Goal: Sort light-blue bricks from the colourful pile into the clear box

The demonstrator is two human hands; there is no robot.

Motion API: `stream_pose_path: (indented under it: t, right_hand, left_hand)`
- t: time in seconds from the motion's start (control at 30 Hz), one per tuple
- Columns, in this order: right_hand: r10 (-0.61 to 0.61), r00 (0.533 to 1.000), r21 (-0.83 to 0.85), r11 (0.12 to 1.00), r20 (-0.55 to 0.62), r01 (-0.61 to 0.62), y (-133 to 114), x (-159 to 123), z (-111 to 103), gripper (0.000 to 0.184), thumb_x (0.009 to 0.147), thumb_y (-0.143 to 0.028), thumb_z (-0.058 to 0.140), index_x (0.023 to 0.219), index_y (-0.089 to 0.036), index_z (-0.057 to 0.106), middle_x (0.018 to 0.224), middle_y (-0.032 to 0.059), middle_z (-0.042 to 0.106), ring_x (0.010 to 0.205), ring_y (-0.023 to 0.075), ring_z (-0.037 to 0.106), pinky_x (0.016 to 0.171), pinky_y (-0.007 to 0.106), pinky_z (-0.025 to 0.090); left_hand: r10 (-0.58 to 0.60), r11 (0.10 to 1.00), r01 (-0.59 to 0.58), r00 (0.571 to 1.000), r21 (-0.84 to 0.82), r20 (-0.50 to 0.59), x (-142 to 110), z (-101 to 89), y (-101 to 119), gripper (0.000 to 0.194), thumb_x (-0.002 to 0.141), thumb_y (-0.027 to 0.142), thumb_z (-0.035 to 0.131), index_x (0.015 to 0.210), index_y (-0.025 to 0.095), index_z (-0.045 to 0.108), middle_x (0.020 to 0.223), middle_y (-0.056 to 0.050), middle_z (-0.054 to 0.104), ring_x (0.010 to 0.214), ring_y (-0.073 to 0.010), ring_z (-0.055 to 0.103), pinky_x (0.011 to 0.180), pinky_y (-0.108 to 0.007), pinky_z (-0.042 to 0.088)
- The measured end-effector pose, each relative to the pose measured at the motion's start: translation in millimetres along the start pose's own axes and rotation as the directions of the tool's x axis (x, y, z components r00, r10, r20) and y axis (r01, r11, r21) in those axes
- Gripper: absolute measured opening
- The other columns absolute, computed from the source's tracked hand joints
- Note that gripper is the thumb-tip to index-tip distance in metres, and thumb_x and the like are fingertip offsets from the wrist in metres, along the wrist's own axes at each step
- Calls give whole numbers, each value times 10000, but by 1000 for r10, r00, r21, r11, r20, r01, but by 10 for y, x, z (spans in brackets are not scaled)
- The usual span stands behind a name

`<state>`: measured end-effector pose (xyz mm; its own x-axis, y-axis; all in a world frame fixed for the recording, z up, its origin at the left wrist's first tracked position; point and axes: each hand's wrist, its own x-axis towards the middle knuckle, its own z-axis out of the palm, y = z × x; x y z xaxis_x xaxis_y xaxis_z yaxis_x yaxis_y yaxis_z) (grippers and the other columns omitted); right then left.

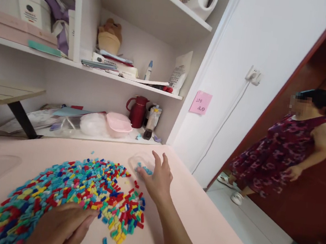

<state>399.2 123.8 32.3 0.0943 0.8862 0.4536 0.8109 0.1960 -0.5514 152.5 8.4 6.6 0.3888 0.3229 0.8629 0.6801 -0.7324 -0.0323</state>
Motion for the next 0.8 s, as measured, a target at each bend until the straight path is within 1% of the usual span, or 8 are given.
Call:
stream_pose_path:
  t: [0.07, 0.17, 0.37, 0.47, 0.57, 0.63, 0.7, 0.8]
  right_hand:
    - [7, 996, -93, 996, 89, 1, 7, -33, 46, 784, 747, -540, 686, 1433, -305, 386, 1550, 169, 226, 1384, 400, 281, 1028, 615, 241]
    - [47, 989, -126, 992, 138, -30, 81, -31, 111, 758, 766, -447, 689, 1439, -297, 373, 1533, 180, 268, 1378, 386, 304, 1024, 608, 247]
    - [34, 983, 143, 988, 182, -61, 217, 63, 172, 491, 737, -134, 557, 1210, -259, 598, 1397, 86, 482, 1298, 283, 439, 1034, 459, 345]
    - [43, 984, 237, 968, 170, -84, 223, 86, 179, 390, 745, -136, 494, 1093, -243, 633, 1260, 64, 577, 1201, 243, 523, 989, 397, 408]
    - [54, 990, 234, 969, 130, -83, 221, 98, 156, 290, 753, -163, 493, 996, -224, 640, 1207, 71, 572, 1169, 237, 530, 961, 371, 423]
    - [58, 993, 194, 978, 107, -78, 204, 94, 116, 320, 735, -143, 500, 1003, -233, 649, 1262, 78, 511, 1164, 242, 522, 941, 367, 422]
    - [59, 990, 67, 995, 129, -68, 167, 72, 69, 416, 725, -138, 530, 1094, -288, 649, 1290, 71, 458, 1054, 229, 573, 862, 352, 439]
    - [54, 966, -136, 991, 253, -19, 94, 27, 30, 418, 766, -240, 605, 1157, -387, 633, 1128, 40, 531, 809, 182, 612, 703, 305, 426]
  left_hand:
    - [-7, 1000, 7, 1000, -2, -4, 51, -19, 30, 137, 903, 166, 526, 1027, 199, 575, 730, 16, 734, 618, -114, 686, 676, -234, 531]
    - [-37, 999, 37, 999, 4, -13, 117, -43, 72, 129, 916, 168, 498, 1016, 208, 568, 720, 14, 730, 616, -126, 687, 658, -251, 522]
    - [-48, 999, 48, 999, -15, -2, 117, -32, 93, 146, 904, 155, 510, 1015, 217, 583, 715, 23, 724, 618, -121, 685, 652, -242, 517]
    - [-56, 998, 55, 998, -27, -26, 99, -12, 94, 147, 908, 147, 502, 1005, 212, 592, 715, 19, 719, 623, -126, 684, 657, -246, 511]
    - [-48, 998, 45, 998, -51, -51, 115, -1, 97, 154, 919, 128, 469, 979, 196, 594, 682, 23, 703, 590, -117, 666, 640, -247, 493]
    - [-31, 998, 28, 998, -52, -57, 143, -3, 99, 155, 927, 129, 454, 968, 188, 591, 672, 25, 700, 580, -111, 660, 627, -247, 483]
    - [-20, 999, 18, 998, -42, -57, 169, -5, 101, 163, 936, 129, 435, 956, 187, 587, 677, 26, 705, 583, -107, 664, 629, -251, 481]
    - [-15, 999, 12, 997, -37, -76, 170, 18, 101, 178, 942, 134, 414, 931, 203, 579, 665, 34, 704, 554, -106, 658, 613, -263, 474]
